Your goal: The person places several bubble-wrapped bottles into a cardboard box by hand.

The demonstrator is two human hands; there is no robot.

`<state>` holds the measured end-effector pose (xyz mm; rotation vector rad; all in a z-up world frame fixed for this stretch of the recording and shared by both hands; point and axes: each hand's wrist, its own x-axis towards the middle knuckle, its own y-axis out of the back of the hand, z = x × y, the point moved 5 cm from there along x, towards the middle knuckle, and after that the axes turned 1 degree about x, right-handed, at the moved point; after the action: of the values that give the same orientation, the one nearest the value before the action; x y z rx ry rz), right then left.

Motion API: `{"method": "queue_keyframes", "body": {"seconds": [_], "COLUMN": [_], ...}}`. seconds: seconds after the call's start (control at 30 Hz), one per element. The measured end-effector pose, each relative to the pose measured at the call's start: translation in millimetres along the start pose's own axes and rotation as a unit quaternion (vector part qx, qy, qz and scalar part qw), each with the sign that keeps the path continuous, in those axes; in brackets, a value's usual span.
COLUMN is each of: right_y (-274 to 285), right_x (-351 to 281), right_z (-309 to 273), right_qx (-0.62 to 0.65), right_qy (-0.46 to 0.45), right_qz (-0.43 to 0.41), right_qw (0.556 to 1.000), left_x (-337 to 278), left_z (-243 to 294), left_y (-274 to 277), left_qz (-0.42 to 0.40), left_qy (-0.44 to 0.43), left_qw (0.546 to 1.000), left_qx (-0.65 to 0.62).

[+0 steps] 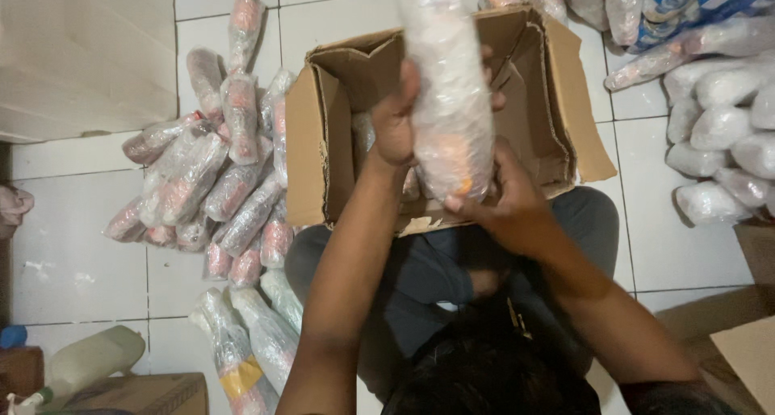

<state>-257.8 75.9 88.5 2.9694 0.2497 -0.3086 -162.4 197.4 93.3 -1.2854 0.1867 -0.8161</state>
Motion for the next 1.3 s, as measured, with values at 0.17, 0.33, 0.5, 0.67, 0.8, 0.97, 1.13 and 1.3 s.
{"method": "queue_keyframes", "body": {"seconds": [0.17,0.33,0.5,0.67,0.8,0.97,1.13,1.3], "right_y": [18,43,30,41,53,45,33,26], "right_x": [27,68,88,118,137,146,163,188], "right_z": [-50,-41,-19,66,126,157,160,187], "right_qx": [-0.147,-0.289,-0.339,-0.424,-0.488,-0.512,-0.511,-0.639], "right_qy": [0.081,0.024,-0.153,-0.321,-0.391,-0.420,-0.443,-0.387], "right_qz": [0.030,0.078,-0.022,-0.065,-0.051,-0.058,-0.018,-0.132], "right_qw": [0.985,0.954,0.928,0.844,0.779,0.747,0.736,0.651], "left_x": [13,23,7,-33,-54,-55,-54,-59], "left_z": [3,16,56,96,97,90,83,80], "left_y": [21,2,31,24,47,44,41,50], "left_qz": [0.221,0.305,0.023,0.145,0.144,0.153,0.169,0.141], "left_qy": [-0.077,0.123,0.039,0.131,0.109,0.078,0.095,0.104], "left_qw": [0.892,0.760,0.561,0.565,0.605,0.585,0.556,0.491], "left_qx": [0.387,0.561,0.827,0.802,0.776,0.793,0.808,0.854]}}
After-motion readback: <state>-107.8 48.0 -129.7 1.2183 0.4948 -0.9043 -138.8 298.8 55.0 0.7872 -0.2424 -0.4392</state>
